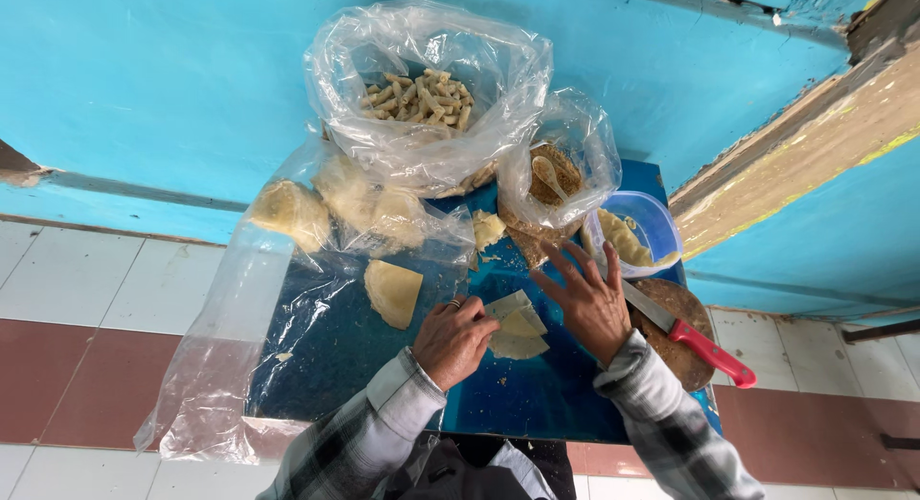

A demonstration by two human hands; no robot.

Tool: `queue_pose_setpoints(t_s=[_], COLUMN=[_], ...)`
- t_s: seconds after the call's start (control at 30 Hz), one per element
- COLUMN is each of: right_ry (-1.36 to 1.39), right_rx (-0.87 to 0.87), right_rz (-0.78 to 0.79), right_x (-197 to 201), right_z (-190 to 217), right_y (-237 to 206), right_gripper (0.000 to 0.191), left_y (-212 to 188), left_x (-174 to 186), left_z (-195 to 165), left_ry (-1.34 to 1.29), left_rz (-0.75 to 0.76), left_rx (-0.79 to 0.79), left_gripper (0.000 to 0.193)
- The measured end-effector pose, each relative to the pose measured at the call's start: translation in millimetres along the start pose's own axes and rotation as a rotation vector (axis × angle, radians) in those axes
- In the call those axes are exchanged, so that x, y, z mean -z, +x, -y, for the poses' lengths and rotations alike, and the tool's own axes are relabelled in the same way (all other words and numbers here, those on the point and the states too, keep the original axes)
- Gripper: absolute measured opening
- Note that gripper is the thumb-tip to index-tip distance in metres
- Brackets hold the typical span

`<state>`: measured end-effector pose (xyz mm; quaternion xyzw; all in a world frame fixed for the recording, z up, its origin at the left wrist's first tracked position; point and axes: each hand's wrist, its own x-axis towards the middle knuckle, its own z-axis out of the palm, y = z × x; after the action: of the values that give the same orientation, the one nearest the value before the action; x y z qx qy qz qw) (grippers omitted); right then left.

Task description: The person takes triangular pieces of dough from a plastic-covered table, pinches and folds each piece closed by hand, and places the folded pastries into a plastic container. A knife rests on a wooden board beside the work area and bags of dough and filling sit on the table.

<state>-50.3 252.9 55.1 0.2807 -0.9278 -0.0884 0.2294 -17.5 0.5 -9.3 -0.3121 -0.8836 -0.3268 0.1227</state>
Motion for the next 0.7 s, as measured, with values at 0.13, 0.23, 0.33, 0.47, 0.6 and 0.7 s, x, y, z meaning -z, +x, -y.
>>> queue_pose_setpoints(t_s=[0.13, 0.23, 0.33, 0.47, 0.6, 0.7], right_ry=[0.200, 0.248, 0.132, -0.045, -0.076, 0.151], right_rx=[-0.225, -0.290, -0.506, -0.468, -0.387, -0.493], right_rz=[-0.196, -0.257, 0.307, 0.365, 0.252, 0.164], right_x=[6, -9, -45, -83, -93, -84], right_z=[-36, -73, -94, -100, -100, -103], right_y=[47, 97, 149, 172, 167, 164], right_gripper=[0.035, 0.020, 0.016, 0.026, 0.014, 0.019], left_y=[4, 4, 5, 5, 2, 2], left_x=[4, 10, 18, 24, 21, 17], left_z=[-1, -4, -5, -9, -10, -9], left_ry=[0.007, -0.024, -0.083, -0.112, -0.066, -0.067], left_rz=[-0.026, -0.023, -0.038, -0.116, -0.084, -0.079], left_rx=[-0.019, -0.010, -0.008, -0.014, 0.057, 0.052], left_gripper=[0.016, 0.013, 0.014, 0.008, 0.007, 0.009])
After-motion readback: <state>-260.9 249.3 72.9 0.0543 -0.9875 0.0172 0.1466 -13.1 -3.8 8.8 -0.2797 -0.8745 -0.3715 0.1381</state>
